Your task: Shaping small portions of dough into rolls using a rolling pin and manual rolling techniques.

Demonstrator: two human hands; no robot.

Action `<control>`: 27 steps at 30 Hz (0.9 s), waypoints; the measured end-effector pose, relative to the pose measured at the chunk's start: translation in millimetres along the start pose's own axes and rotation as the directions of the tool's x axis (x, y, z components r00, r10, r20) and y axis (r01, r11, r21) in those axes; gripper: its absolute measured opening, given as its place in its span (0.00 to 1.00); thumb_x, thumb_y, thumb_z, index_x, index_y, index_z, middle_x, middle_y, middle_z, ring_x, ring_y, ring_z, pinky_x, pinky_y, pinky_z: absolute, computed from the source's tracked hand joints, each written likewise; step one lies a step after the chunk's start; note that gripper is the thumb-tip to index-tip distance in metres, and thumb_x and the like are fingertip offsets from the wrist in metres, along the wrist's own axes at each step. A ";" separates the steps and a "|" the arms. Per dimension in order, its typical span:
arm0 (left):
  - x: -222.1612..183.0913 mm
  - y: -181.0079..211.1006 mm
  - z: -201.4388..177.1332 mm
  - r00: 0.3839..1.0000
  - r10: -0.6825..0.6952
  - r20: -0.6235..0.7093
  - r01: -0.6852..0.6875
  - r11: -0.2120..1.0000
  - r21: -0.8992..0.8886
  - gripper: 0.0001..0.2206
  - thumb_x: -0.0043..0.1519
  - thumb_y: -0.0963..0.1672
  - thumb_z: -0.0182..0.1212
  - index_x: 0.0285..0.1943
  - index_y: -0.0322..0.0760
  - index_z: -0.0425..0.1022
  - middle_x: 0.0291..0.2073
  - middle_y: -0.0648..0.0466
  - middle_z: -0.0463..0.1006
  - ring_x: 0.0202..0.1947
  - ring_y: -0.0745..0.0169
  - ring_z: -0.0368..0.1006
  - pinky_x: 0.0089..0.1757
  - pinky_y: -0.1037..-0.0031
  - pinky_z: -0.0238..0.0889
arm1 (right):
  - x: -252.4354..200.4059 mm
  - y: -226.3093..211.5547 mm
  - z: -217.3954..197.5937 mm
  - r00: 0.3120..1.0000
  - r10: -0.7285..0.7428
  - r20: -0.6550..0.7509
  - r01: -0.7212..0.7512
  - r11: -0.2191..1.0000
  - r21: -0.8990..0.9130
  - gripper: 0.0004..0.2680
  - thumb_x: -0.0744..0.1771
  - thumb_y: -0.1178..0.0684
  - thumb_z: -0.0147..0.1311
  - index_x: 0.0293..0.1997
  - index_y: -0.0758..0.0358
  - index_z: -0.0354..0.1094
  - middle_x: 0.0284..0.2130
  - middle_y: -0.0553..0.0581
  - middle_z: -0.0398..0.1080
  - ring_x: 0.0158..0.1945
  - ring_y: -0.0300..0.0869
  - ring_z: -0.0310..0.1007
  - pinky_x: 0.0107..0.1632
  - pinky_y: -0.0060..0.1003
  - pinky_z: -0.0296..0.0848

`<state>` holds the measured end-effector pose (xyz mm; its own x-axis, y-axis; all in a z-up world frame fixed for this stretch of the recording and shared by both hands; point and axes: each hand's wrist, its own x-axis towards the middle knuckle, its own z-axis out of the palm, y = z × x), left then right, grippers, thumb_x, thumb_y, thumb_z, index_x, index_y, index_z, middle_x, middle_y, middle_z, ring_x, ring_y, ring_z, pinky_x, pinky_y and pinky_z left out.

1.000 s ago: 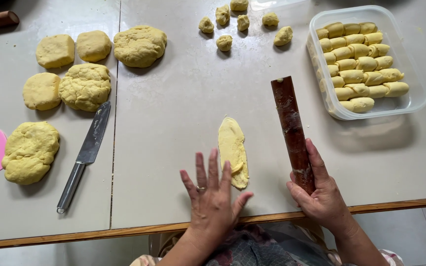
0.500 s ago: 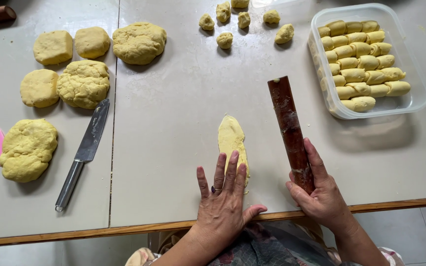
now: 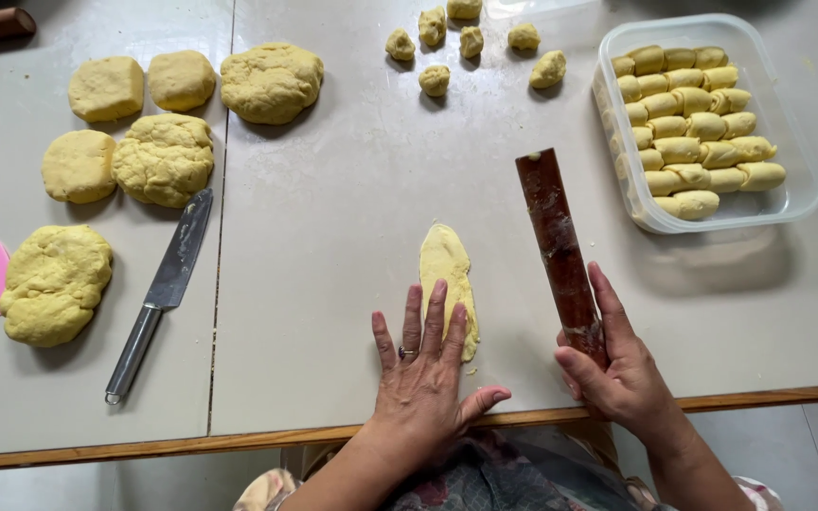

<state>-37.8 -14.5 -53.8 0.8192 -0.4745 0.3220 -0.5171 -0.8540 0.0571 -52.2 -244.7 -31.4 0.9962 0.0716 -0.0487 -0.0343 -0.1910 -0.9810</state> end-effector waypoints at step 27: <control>35.2 -96.5 -21.7 0.951 -0.059 -0.303 0.024 0.993 -0.116 0.29 0.56 0.59 0.57 0.59 0.42 0.70 0.36 0.54 0.70 0.35 0.57 0.69 0.37 0.66 0.63 | 110.4 -41.4 21.5 0.692 -0.462 0.555 0.722 0.427 -0.545 0.12 0.65 0.44 0.51 0.50 0.52 0.65 0.27 0.47 0.70 0.32 0.38 0.74 0.39 0.34 0.69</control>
<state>35.6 55.8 -27.4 0.7344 -0.3366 0.5894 -0.5226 -0.8345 0.1745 57.4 -207.8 -0.2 0.6609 0.6811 0.3151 0.7479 -0.5631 -0.3515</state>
